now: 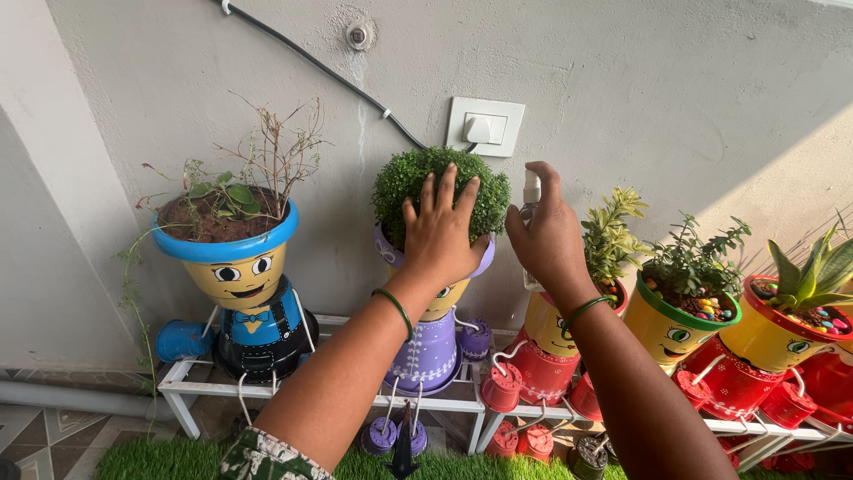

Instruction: The person trims a small potted plant using shears, then sprays it with a spray bottle, and finally trims another small plant. The task involves careful cutting and misting of the plants.

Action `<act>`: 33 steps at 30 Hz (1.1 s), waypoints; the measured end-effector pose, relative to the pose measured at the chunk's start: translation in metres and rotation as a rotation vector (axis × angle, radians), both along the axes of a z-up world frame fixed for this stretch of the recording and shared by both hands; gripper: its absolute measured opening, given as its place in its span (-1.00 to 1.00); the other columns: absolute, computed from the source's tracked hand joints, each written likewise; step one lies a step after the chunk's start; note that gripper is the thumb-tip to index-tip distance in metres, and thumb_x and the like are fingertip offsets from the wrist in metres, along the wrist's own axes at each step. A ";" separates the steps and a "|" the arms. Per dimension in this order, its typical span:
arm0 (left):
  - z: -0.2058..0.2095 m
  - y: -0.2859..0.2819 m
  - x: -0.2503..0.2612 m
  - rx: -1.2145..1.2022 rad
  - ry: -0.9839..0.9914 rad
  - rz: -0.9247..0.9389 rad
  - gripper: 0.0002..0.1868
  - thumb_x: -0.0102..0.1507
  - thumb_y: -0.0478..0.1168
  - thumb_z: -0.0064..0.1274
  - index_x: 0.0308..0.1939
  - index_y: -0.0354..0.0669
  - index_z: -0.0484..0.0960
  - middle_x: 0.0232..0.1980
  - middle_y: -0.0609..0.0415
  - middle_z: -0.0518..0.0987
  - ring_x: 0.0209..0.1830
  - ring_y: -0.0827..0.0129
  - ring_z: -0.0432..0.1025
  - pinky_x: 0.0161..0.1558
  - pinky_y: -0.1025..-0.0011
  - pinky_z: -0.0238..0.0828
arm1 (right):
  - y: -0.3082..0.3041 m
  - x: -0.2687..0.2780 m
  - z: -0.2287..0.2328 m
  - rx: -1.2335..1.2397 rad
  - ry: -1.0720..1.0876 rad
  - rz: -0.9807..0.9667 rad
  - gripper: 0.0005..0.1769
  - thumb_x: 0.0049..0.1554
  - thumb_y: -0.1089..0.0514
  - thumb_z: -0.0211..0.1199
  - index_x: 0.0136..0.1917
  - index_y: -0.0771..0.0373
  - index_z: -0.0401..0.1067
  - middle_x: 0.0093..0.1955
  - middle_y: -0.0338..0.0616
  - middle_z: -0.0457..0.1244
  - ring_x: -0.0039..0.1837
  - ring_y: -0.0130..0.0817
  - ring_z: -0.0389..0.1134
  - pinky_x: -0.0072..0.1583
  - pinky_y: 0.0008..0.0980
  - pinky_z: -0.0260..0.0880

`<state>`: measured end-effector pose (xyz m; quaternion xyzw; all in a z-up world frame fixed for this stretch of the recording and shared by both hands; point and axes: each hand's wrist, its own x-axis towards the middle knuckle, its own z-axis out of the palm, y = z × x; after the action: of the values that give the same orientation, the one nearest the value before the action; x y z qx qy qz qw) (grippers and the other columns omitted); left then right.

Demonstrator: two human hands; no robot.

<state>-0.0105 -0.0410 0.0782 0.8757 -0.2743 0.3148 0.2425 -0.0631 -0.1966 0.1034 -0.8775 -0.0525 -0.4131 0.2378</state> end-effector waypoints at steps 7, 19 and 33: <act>-0.021 -0.007 -0.020 0.187 -0.128 -0.082 -0.17 0.09 -0.02 0.28 0.38 -0.14 0.32 0.54 -0.11 0.14 0.56 -0.13 -0.02 0.36 -0.38 -0.07 | 0.000 0.002 0.009 -0.071 0.018 -0.014 -0.36 0.16 0.20 0.24 0.43 0.13 0.06 -0.20 0.14 0.40 -0.12 0.12 0.48 -0.09 0.01 0.44; -0.036 -0.005 -0.024 0.210 -0.179 -0.084 -0.14 0.10 -0.04 0.26 0.41 -0.23 0.27 0.53 -0.10 0.12 0.52 -0.09 0.02 0.32 -0.36 -0.01 | 0.021 0.000 0.027 -0.101 0.029 -0.038 -0.34 0.17 0.15 0.25 0.46 0.09 0.04 -0.15 0.14 0.41 -0.06 0.10 0.49 -0.06 0.00 0.46; -0.029 0.016 0.015 -0.083 -0.276 -0.055 -0.12 0.17 -0.02 0.19 0.50 -0.16 0.19 0.62 -0.19 0.03 0.62 -0.08 -0.06 0.41 -0.32 -0.05 | 0.025 0.008 0.028 -0.123 -0.116 0.084 -0.28 0.15 0.18 0.26 0.48 0.18 0.01 -0.11 0.18 0.38 -0.04 0.10 0.49 -0.03 -0.02 0.47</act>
<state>0.0042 -0.0252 0.0493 0.8055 -0.3157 0.4364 0.2469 -0.0555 -0.1712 0.1315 -0.8622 -0.1281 -0.4487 0.1969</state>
